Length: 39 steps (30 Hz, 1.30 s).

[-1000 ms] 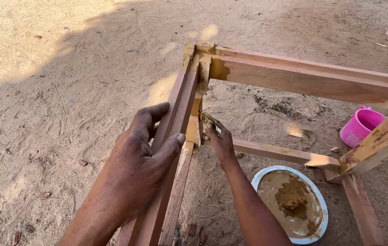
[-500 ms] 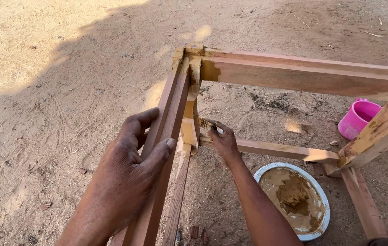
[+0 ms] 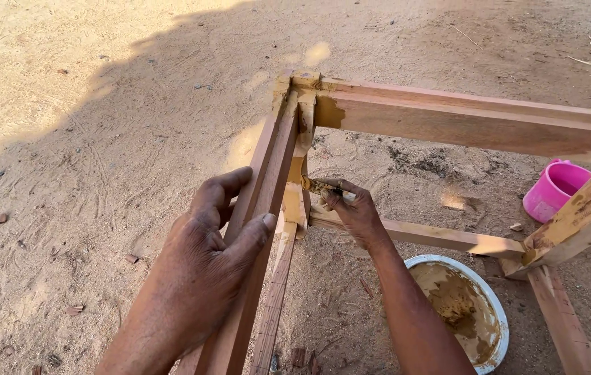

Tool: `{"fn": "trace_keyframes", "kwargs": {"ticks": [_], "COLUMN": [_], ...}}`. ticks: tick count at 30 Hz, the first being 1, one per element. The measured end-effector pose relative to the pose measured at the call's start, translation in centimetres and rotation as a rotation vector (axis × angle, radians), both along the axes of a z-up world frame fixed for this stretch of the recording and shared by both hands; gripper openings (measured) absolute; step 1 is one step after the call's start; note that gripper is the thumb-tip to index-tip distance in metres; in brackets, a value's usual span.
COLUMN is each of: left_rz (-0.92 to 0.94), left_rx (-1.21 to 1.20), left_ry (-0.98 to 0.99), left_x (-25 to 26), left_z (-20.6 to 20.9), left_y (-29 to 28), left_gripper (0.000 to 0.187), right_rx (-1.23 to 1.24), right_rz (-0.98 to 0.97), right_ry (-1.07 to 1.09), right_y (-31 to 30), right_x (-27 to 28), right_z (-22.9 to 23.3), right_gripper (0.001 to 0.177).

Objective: The recorder is applying wood filler to the joints and corners of a wooden frame using a small scraper tool.

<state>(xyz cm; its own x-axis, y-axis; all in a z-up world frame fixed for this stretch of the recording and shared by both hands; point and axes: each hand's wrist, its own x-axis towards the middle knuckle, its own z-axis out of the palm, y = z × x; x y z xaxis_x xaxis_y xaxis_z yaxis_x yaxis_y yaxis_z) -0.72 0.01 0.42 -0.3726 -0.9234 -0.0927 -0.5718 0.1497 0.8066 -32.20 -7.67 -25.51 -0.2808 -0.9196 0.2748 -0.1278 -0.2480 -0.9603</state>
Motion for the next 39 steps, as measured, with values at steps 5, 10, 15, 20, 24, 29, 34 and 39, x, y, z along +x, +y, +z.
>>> {"fn": "trace_keyframes", "kwargs": {"ticks": [5, 10, 15, 20, 24, 29, 34, 39], "left_rz": [0.009, 0.001, -0.017, -0.011, -0.037, -0.047, -0.083, -0.059], "left_rx": [0.067, 0.109, 0.060, 0.087, 0.017, -0.012, -0.055, 0.078], "left_ry": [0.024, -0.012, 0.017, 0.008, -0.011, 0.045, 0.087, 0.047], "left_x": [-0.1, -0.1, 0.1, 0.0, 0.1, 0.4, 0.5, 0.2], "left_z": [0.9, 0.8, 0.2, 0.7, 0.4, -1.2, -1.1, -0.1], "left_y": [0.4, 0.3, 0.2, 0.3, 0.2, -0.4, -0.4, -0.1], "left_gripper": [0.061, 0.061, 0.061, 0.062, 0.064, 0.066, 0.065, 0.063], "right_rx": [-0.070, -0.016, 0.049, 0.014, -0.292, -0.287, -0.268, -0.175], "right_rz": [0.046, -0.017, -0.096, -0.303, -0.691, -0.779, -0.913, -0.904], "right_ry": [-0.014, -0.135, -0.195, -0.006, 0.753, 0.909, 0.904, 0.919], "right_y": [-0.9, -2.7, -1.8, 2.1, 2.8, 1.6, -0.5, -2.3], "right_x": [0.6, -0.4, 0.5, 6.3, 11.6, 14.9, 15.7, 15.4], "right_z": [4.1, 4.3, 2.3, 3.6, 5.2, 6.4, 5.4, 4.5], "right_gripper": [0.028, 0.023, 0.019, 0.023, 0.046, 0.071, 0.069, 0.061]}}
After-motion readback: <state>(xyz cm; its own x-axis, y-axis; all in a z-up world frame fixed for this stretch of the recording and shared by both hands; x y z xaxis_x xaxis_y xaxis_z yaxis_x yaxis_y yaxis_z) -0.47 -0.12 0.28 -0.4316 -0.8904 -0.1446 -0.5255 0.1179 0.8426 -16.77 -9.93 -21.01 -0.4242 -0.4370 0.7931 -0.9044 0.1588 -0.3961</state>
